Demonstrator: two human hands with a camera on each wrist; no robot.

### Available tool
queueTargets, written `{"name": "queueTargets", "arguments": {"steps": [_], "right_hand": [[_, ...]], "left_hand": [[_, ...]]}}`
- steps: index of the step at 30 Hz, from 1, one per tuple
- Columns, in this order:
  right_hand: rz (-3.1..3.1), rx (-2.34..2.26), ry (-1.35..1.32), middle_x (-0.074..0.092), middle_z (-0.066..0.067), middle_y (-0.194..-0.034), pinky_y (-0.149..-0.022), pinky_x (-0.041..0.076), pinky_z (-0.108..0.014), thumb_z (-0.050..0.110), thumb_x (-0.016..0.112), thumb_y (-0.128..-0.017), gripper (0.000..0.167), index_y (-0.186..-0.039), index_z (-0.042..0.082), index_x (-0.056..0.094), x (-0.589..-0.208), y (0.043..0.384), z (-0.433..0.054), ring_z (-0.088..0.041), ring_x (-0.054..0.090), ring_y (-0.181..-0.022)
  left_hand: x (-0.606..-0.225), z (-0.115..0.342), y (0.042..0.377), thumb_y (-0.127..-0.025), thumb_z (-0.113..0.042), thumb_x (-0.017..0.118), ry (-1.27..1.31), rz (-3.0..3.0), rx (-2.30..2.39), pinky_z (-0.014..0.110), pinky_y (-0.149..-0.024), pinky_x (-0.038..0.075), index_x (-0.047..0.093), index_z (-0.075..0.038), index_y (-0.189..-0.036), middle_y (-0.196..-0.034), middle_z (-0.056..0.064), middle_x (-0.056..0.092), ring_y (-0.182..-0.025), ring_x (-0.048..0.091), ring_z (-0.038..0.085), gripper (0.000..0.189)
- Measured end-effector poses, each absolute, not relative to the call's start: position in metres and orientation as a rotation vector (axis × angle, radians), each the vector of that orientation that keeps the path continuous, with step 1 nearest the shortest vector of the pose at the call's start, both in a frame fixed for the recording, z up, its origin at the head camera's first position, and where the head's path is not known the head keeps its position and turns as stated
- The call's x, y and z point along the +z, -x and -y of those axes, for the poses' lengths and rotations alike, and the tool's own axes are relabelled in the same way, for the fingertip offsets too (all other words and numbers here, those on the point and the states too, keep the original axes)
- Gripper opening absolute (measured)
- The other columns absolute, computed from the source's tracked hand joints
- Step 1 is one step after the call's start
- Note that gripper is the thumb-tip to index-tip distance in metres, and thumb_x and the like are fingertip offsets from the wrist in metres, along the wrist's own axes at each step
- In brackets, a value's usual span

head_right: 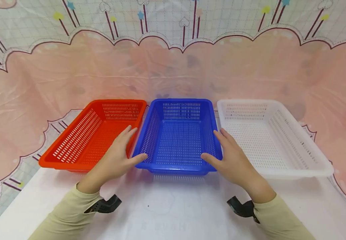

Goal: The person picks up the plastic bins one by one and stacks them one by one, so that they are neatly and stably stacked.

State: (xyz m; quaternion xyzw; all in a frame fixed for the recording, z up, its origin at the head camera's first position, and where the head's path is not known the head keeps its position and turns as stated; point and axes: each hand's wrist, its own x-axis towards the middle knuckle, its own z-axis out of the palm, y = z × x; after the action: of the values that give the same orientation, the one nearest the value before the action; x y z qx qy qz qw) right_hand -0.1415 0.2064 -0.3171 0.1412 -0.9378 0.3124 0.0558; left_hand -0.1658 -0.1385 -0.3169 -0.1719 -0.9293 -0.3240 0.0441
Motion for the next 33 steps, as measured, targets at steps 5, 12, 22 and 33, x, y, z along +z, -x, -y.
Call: {"name": "queueTargets", "arguments": {"steps": [5,12,22,33], "right_hand": [[2.833,1.031,-0.439,0.018,-0.029,-0.16,-0.105,0.031,-0.068,0.045,0.068,-0.094,0.087,-0.154,-0.004,0.029,-0.323,0.139,-0.196,-0.052,0.027,-0.141],[2.797,1.08,-0.402,0.017,-0.029,-0.16,-0.108,0.023,-0.07,0.042,0.071,-0.093,0.085,-0.153,-0.005,0.032,-0.332,0.139,-0.189,-0.05,0.02,-0.144],[2.833,1.086,-0.344,0.014,-0.034,-0.159,-0.107,0.023,-0.071,0.041,0.071,-0.092,0.088,-0.152,-0.008,0.03,-0.343,0.14,-0.188,-0.054,0.019,-0.143],[2.847,1.067,-0.283,0.002,-0.036,-0.159,-0.106,0.02,-0.073,0.043,0.07,-0.093,0.089,-0.153,-0.008,0.028,-0.352,0.139,-0.186,-0.057,0.013,-0.143]], "left_hand": [[-0.324,0.128,0.163,-0.088,-0.037,0.075,0.535,2.807,-1.141,0.063,-0.113,0.022,0.029,-0.003,-0.157,-0.163,0.021,0.016,-0.147,0.021,0.041,0.09],[-0.335,0.118,0.161,-0.09,-0.039,0.073,0.456,2.819,-1.188,0.063,-0.113,0.022,0.03,-0.002,-0.156,-0.163,0.022,0.017,-0.147,0.021,0.042,0.087],[-0.352,0.106,0.157,-0.088,-0.032,0.075,0.349,2.735,-1.284,0.065,-0.112,0.021,0.036,0.0,-0.152,-0.161,0.023,0.022,-0.147,0.019,0.043,0.081],[-0.366,0.099,0.151,-0.087,-0.029,0.075,0.262,2.665,-1.335,0.065,-0.111,0.023,0.037,-0.001,-0.152,-0.164,0.023,0.007,-0.148,0.013,0.044,0.08]]}}
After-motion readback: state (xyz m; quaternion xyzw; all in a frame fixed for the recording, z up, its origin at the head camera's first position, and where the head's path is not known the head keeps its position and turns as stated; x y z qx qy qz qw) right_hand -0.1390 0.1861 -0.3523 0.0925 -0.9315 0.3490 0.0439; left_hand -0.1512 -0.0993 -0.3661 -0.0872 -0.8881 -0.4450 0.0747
